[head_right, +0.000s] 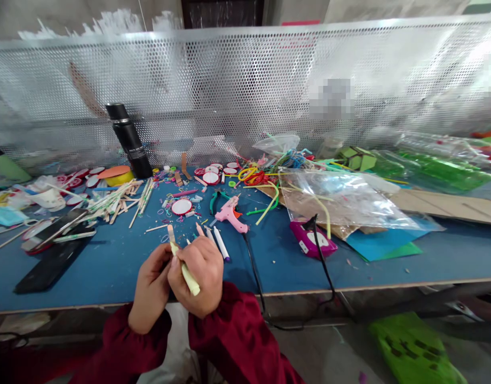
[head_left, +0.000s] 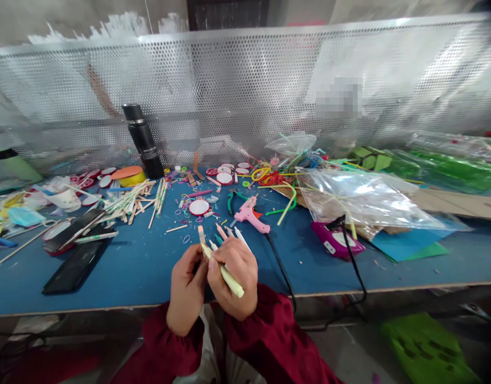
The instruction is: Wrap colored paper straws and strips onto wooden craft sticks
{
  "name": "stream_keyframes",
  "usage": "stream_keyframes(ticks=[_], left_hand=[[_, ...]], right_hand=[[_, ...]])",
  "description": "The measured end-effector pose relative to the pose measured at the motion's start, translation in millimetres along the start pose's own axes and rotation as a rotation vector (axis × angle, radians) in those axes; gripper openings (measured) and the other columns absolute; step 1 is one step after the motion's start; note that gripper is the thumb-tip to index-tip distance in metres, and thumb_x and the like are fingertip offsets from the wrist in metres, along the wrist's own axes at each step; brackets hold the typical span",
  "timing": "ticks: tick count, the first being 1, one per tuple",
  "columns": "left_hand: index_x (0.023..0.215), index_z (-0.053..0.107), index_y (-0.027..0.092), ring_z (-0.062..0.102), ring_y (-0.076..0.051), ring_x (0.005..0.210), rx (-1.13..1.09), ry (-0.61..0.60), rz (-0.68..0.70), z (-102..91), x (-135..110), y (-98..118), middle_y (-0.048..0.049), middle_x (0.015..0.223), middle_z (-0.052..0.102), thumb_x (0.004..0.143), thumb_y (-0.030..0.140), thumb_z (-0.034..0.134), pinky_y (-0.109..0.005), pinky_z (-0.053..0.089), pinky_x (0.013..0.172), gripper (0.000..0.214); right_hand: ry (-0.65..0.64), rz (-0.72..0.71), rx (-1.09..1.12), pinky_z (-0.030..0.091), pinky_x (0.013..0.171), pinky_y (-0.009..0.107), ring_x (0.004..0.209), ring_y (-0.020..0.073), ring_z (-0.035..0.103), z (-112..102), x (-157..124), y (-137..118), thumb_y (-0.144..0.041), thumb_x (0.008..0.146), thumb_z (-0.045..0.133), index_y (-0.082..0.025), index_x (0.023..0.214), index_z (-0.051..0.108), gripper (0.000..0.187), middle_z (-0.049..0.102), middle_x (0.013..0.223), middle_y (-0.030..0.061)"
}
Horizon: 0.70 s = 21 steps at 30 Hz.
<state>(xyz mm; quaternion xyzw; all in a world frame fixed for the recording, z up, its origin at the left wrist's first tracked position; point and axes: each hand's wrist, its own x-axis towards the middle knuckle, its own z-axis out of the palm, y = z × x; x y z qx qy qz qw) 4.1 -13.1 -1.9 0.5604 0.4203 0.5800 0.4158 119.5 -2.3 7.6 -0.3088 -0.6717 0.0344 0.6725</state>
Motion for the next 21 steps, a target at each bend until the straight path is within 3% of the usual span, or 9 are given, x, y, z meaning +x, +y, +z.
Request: stream_keyframes(ticks=[21], left_hand=[[0.098,0.069,0.018,0.060,-0.016,0.075,0.006,-0.016,-0.022,0.2,3.3,0.1,-0.0020,0.087,0.070,0.095,0.041,0.063,-0.025,0.048,0.071,0.024]], right_hand=[[0.038,0.077,-0.040,0.050,0.072,0.037,0.070,0.0181,0.058,0.0,-1.4,-0.5,-0.012,0.088,0.058,-0.023,0.083,0.058,0.012,0.061,0.072,0.0012]])
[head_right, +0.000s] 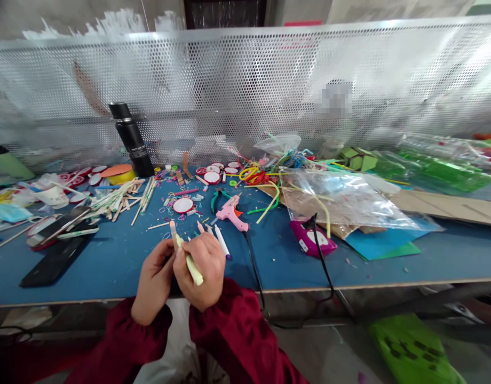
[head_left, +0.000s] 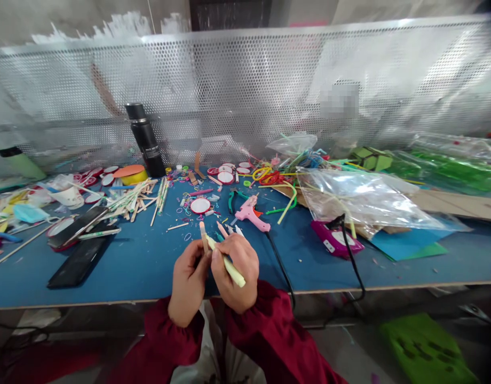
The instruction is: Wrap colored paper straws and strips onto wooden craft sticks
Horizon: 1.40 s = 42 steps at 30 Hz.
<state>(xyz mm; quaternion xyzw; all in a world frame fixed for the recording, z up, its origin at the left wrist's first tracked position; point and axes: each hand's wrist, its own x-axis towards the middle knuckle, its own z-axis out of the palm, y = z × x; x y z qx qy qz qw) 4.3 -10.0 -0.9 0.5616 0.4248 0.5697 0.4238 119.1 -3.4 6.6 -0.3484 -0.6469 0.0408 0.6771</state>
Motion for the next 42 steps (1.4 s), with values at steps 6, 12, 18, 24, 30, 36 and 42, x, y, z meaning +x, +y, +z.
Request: stream_keyframes(ticks=[6,12,18,24,30,36,42], left_hand=[[0.097,0.067,0.018,0.045,-0.011,0.056,0.061,0.022,-0.053,-1.9,3.4,-1.0,0.0040,0.066,0.056,0.093,0.044,0.063,-0.022,0.035,0.052,0.027],[0.093,0.062,0.020,0.042,-0.011,0.051,0.034,-0.025,0.000,-4.9,4.2,-5.5,0.0052,0.062,0.054,0.093,0.046,0.060,-0.022,0.031,0.049,0.026],[0.089,0.060,0.020,0.045,-0.011,0.054,0.066,-0.042,0.096,-5.5,7.0,-8.0,0.0045,0.062,0.053,0.094,0.039,0.059,-0.022,0.034,0.053,0.019],[0.087,0.058,0.021,0.045,-0.012,0.051,0.086,-0.066,0.107,-5.4,12.6,-10.3,0.0053,0.056,0.053,0.091,0.042,0.060,-0.023,0.032,0.051,0.022],[0.088,0.059,0.020,0.047,-0.011,0.045,0.105,-0.083,0.114,-6.0,15.0,-12.2,0.0054,0.056,0.057,0.088,0.044,0.065,-0.023,0.034,0.048,0.025],[0.087,0.061,0.019,0.048,-0.011,0.046,0.114,-0.104,0.128,-6.2,15.7,-15.7,0.0042,0.058,0.059,0.089,0.044,0.066,-0.024,0.036,0.048,0.025],[0.084,0.058,0.020,0.049,-0.011,0.046,0.137,-0.126,0.148,-4.9,14.7,-14.9,0.0045,0.058,0.058,0.090,0.048,0.065,-0.023,0.036,0.048,0.029]], right_hand=[[0.058,0.052,-0.003,0.055,0.080,0.037,0.085,0.0202,0.068,-4.6,1.4,-0.3,-0.013,0.090,0.059,-0.023,0.101,0.069,0.018,0.073,0.090,0.0048],[0.072,0.124,-0.103,0.055,0.071,0.033,0.075,0.0192,0.069,-5.6,-8.3,1.4,-0.020,0.088,0.061,-0.021,0.095,0.067,0.009,0.073,0.086,0.0042],[0.033,0.235,0.024,0.047,0.063,0.027,0.059,0.0128,0.057,-5.2,-16.1,2.1,-0.030,0.095,0.056,-0.021,0.070,0.059,0.027,0.063,0.063,-0.0026],[0.103,0.244,0.149,0.050,0.072,0.029,0.075,0.0158,0.064,-1.0,-7.1,7.0,-0.034,0.097,0.052,-0.018,0.087,0.069,0.026,0.070,0.081,0.0022],[0.052,0.244,0.151,0.050,0.065,0.029,0.069,0.0157,0.062,2.4,-10.5,11.7,-0.032,0.086,0.062,-0.019,0.089,0.070,0.016,0.071,0.081,0.0027],[0.083,0.321,0.103,0.044,0.062,0.027,0.061,0.0134,0.054,3.0,-10.9,12.3,-0.032,0.087,0.058,-0.021,0.070,0.054,0.021,0.060,0.064,-0.0026],[0.086,0.318,0.111,0.041,0.061,0.027,0.060,0.0125,0.050,3.0,-9.7,12.9,-0.040,0.094,0.054,-0.021,0.068,0.051,0.032,0.055,0.061,-0.0036]])
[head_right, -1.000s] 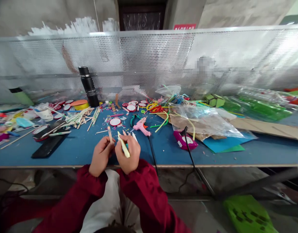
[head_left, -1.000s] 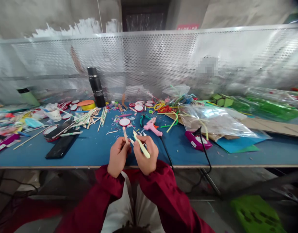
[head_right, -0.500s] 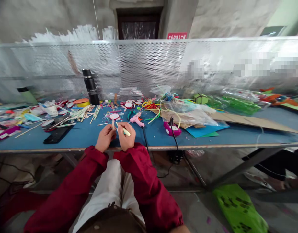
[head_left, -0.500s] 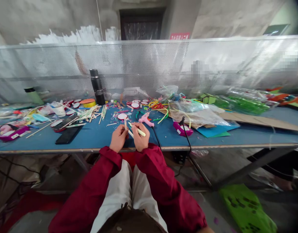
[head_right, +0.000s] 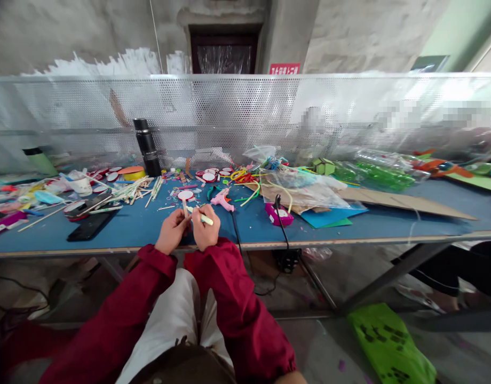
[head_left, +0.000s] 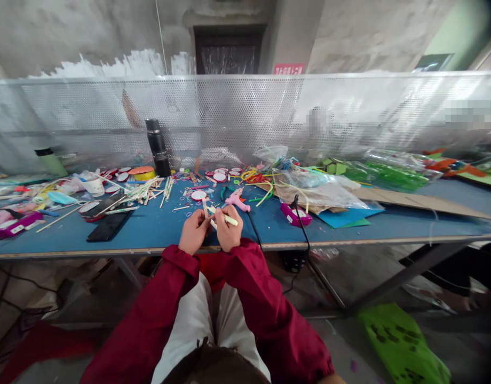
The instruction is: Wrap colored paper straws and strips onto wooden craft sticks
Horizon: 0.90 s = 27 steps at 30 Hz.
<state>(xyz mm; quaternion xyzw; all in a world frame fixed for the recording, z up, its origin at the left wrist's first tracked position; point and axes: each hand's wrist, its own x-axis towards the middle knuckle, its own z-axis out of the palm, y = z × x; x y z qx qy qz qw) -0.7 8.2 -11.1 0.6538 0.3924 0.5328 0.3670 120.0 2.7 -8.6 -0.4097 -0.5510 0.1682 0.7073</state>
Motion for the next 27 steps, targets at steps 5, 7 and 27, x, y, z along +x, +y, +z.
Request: stream_keyframes(ticks=[5,7,27], left_hand=[[0.084,0.058,0.020,0.049,-0.011,0.047,0.026,-0.012,0.008,0.6,-0.4,-1.6,0.0044,0.060,0.058,0.091,0.046,0.064,-0.023,0.036,0.047,0.028],[0.085,0.059,0.020,0.050,-0.011,0.048,0.031,-0.014,0.010,0.4,-0.3,-3.6,0.0044,0.061,0.059,0.091,0.045,0.064,-0.023,0.037,0.048,0.026],[0.081,0.058,0.021,0.049,-0.012,0.048,0.068,0.034,0.019,0.6,0.8,-7.6,0.0052,0.058,0.057,0.091,0.039,0.061,-0.024,0.036,0.049,0.021]], right_hand=[[-0.048,-0.027,0.061,0.044,0.063,0.027,0.062,0.0134,0.054,0.1,-1.0,-0.7,-0.037,0.096,0.052,-0.021,0.074,0.055,0.027,0.061,0.065,-0.0023],[-0.069,-0.020,0.067,0.045,0.063,0.027,0.063,0.0137,0.055,0.3,-1.4,-1.4,-0.038,0.096,0.051,-0.021,0.076,0.056,0.026,0.063,0.067,-0.0019],[-0.050,-0.112,-0.083,0.041,0.061,0.026,0.063,0.0134,0.053,0.1,-3.3,1.7,-0.039,0.098,0.051,-0.023,0.073,0.053,0.030,0.061,0.066,-0.0017]])
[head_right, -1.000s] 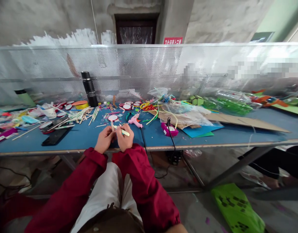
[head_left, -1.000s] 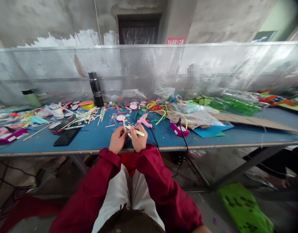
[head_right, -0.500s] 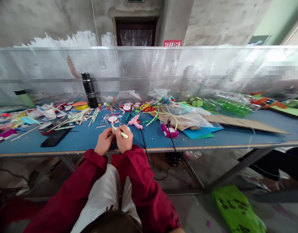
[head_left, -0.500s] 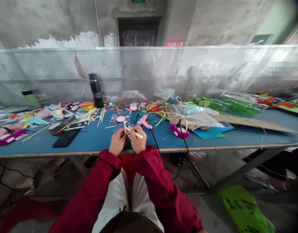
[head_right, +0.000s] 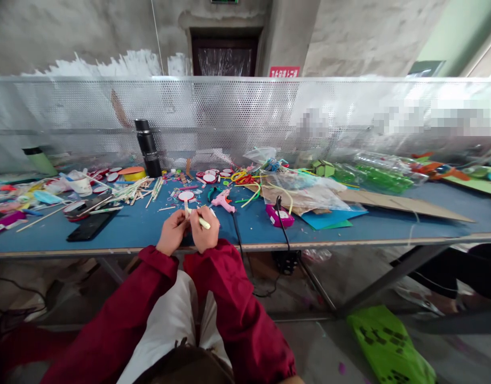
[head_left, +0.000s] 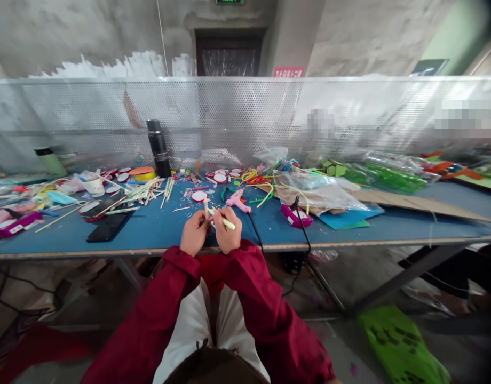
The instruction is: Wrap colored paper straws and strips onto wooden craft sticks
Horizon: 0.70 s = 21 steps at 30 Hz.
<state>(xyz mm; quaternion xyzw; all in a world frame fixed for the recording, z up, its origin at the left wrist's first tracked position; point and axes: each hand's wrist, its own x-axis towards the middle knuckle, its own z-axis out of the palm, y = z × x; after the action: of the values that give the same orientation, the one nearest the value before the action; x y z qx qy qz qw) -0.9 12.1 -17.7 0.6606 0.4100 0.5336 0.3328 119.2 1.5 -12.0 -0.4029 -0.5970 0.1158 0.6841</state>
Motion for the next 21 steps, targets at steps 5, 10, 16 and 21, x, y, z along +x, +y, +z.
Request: stream_keyframes(ticks=[5,10,16,21], left_hand=[[0.082,0.059,0.021,0.049,-0.012,0.050,-0.002,0.008,0.008,-0.1,-1.2,1.4,0.0052,0.059,0.056,0.091,0.036,0.060,-0.023,0.036,0.050,0.017],[0.081,0.056,0.021,0.049,-0.012,0.048,-0.014,0.011,0.012,-2.6,-0.7,4.4,0.0047,0.059,0.058,0.092,0.031,0.057,-0.023,0.037,0.050,0.015],[0.082,0.057,0.021,0.047,-0.012,0.048,-0.033,0.001,0.009,-1.1,0.4,-0.7,0.0053,0.058,0.055,0.092,0.036,0.058,-0.023,0.036,0.048,0.018],[0.082,0.058,0.021,0.046,-0.012,0.051,-0.014,-0.002,0.019,0.3,0.7,-5.1,0.0054,0.060,0.053,0.092,0.034,0.058,-0.023,0.035,0.050,0.017]], right_hand=[[-0.031,-0.006,-0.035,0.041,0.062,0.027,0.063,0.0140,0.054,0.3,1.3,0.3,-0.038,0.098,0.050,-0.023,0.073,0.053,0.029,0.063,0.067,-0.0012],[0.046,0.041,-0.015,0.042,0.063,0.027,0.061,0.0135,0.056,0.2,1.9,1.1,-0.038,0.098,0.051,-0.023,0.072,0.052,0.030,0.064,0.066,-0.0018],[-0.004,0.008,-0.019,0.041,0.062,0.027,0.062,0.0140,0.054,-1.0,-0.1,-1.8,-0.039,0.098,0.050,-0.023,0.074,0.056,0.030,0.063,0.066,-0.0011],[-0.034,-0.007,-0.023,0.042,0.063,0.027,0.064,0.0139,0.055,-0.6,1.6,-3.6,-0.037,0.097,0.053,-0.022,0.074,0.056,0.027,0.063,0.068,-0.0012]])
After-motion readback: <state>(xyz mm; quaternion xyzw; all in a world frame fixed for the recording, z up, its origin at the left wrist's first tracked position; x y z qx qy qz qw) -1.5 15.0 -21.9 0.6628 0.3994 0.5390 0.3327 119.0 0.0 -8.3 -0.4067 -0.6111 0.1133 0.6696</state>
